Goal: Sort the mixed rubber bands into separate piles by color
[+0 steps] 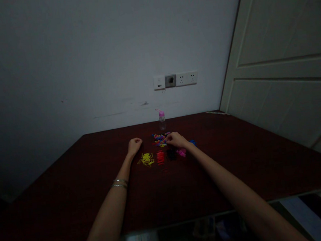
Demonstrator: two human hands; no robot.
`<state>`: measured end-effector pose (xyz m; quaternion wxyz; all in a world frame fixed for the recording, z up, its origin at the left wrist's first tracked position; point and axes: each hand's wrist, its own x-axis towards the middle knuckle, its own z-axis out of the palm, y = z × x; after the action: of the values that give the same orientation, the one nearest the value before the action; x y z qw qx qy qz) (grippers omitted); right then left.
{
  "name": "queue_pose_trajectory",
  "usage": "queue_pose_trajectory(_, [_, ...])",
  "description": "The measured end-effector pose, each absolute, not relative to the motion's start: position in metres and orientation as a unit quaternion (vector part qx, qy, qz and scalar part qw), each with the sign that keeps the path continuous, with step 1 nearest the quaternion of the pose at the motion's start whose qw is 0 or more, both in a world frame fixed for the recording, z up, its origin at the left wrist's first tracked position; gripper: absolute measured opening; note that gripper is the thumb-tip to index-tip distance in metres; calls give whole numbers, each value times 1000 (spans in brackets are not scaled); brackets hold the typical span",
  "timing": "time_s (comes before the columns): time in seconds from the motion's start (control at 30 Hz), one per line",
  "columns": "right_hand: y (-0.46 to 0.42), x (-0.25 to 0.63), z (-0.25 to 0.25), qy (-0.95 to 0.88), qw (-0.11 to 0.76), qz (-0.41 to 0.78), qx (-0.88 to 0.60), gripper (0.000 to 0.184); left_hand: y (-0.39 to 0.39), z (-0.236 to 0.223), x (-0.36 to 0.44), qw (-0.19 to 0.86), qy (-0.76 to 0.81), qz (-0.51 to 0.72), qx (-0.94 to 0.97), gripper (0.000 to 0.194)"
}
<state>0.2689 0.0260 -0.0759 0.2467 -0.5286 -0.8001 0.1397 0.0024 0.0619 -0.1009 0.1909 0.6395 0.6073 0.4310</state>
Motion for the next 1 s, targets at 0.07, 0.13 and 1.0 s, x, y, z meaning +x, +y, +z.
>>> queue_pose_trajectory(0.07, [29,272,-76,-789,292,169,-514,14,62,-101,2,190,606,432,641,14])
queue_pose_trajectory(0.13, [29,274,-73,-767,345,205,-501,15,62,-101,2,185,606,428,644,15])
queue_pose_trajectory(1.0, [7,346,-51,-642,495,282,-513,27,56,-95,5,169,615,401,657,19])
